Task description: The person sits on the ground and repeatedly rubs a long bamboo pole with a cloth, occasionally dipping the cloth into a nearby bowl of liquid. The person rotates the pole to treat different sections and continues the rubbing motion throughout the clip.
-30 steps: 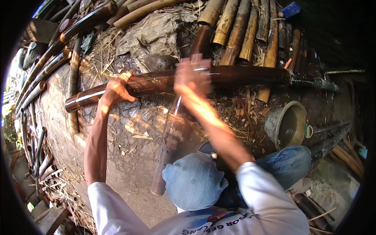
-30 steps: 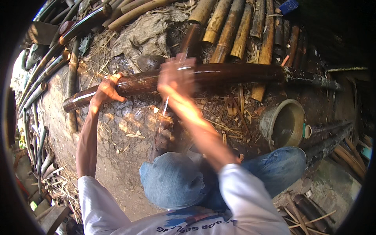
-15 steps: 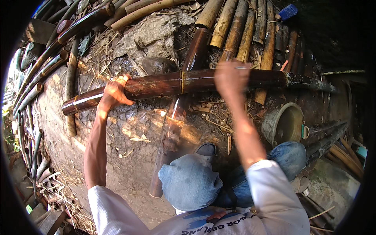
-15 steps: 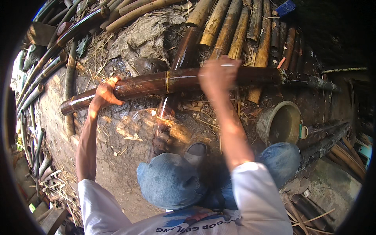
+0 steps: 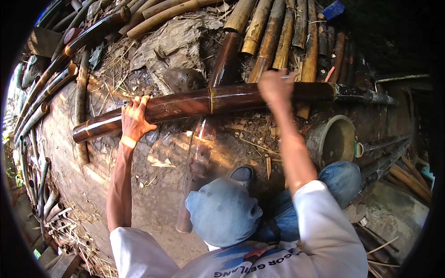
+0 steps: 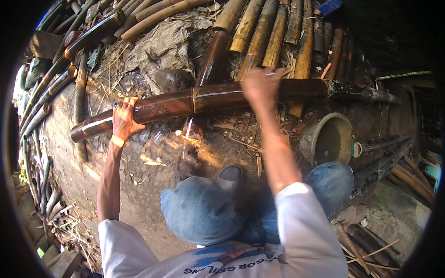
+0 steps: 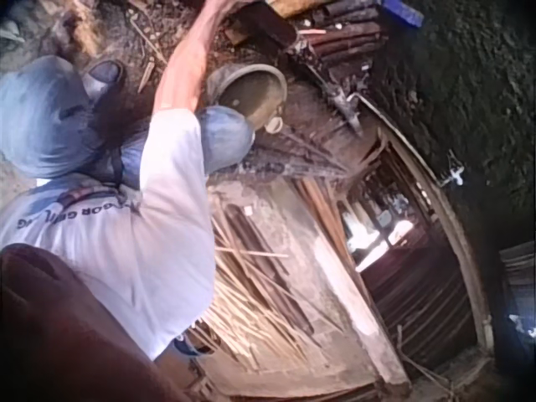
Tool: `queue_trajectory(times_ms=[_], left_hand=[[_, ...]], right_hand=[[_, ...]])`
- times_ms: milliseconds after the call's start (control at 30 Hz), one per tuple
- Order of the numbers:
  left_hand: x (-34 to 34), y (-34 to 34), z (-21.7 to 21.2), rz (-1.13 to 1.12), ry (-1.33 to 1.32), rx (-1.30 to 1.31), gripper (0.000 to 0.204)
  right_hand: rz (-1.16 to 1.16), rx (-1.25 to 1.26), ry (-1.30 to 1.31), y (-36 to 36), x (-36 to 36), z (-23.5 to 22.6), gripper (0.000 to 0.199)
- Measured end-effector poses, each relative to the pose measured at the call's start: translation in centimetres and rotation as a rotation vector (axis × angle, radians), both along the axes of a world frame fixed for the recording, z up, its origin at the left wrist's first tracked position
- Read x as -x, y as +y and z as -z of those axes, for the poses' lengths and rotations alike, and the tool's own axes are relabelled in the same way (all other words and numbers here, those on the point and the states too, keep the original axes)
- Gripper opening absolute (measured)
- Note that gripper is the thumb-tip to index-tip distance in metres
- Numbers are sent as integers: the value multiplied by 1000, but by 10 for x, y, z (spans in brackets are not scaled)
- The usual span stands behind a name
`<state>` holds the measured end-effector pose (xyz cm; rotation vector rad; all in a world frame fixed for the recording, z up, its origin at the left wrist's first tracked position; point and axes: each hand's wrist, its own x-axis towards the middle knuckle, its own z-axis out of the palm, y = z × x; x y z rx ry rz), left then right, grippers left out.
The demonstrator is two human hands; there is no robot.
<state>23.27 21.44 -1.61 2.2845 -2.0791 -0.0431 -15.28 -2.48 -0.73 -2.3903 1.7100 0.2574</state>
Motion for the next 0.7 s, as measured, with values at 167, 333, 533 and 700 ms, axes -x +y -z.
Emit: queue_trajectory(times_ms=[167, 333, 533, 700], left_hand=[[9, -3, -12, -50, 15, -61, 106], [27, 5, -15, -148, -41, -75, 102], [37, 13, -10, -146, -91, 41, 100], [44, 24, -14, -89, -160, 166, 97]], right_hand=[[-554, 329, -384, 126, -148, 38, 37], [-70, 249, -353, 49, -19, 28, 29], [-162, -11, 100, 25, -3, -11, 30], [-539, 592, -223, 128, -138, 46, 37]])
